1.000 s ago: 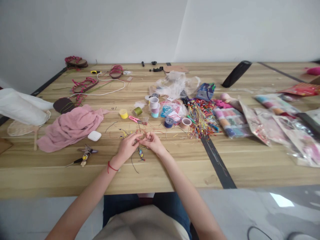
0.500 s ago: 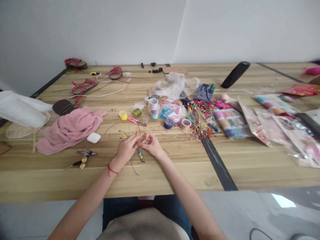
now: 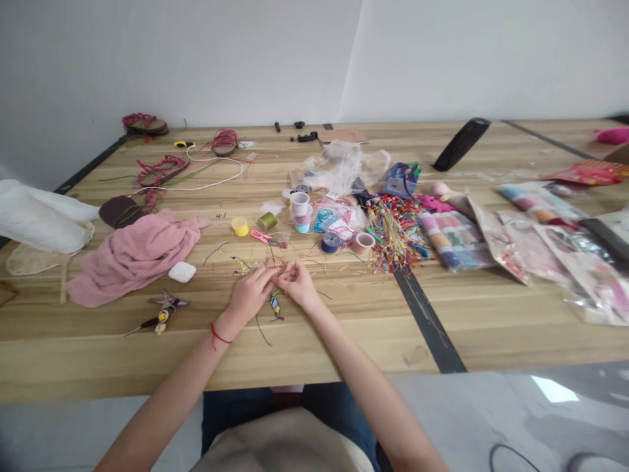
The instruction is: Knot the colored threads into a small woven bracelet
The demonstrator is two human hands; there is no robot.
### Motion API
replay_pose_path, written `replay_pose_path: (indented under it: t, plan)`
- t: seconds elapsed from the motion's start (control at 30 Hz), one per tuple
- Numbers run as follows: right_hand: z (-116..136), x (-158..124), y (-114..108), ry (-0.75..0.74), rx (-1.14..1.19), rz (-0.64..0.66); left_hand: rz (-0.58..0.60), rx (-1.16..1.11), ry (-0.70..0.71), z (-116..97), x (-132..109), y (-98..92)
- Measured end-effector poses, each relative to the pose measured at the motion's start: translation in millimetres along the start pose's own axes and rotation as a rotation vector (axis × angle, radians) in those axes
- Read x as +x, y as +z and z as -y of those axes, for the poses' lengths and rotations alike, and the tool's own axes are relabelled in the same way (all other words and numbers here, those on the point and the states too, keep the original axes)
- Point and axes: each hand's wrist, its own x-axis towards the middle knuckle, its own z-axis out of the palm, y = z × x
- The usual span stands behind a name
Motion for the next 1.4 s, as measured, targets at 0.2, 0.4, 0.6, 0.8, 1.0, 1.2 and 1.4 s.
replay_pose_path:
  t: [0.2, 0.4, 0.6, 0.8, 1.0, 1.2, 1.4]
  plan:
    - [0, 2, -5, 0.039, -0.005, -0.011, -0.063, -0.114, 0.019, -1, 1, -1.1]
    - [-4, 7, -9, -0.050, -0.021, 0.129, -0.107, -0.169, 0.024, 0, 1, 0.5]
    - [-3, 7, -11, -0.034, -0.082, 0.224, -0.091, -0.228, 0.013, 1, 1, 0.7]
    - [2, 3, -7, -0.200, -0.129, 0.232, -0.079, -0.239, 0.013, 1, 2, 0.6]
    - [-2, 3, -8, -0.237, -0.259, 0.164, -0.050, -0.239, 0.018, 1, 0, 0.8]
    - [6, 1, -9, -0.210, -0.280, 0.081, -0.111, -0.231, -0.016, 1, 2, -2.6]
    - [11, 0, -11, -0.239, -0.429, 0.065, -0.085, -0.286, -0.074, 1, 4, -6.6]
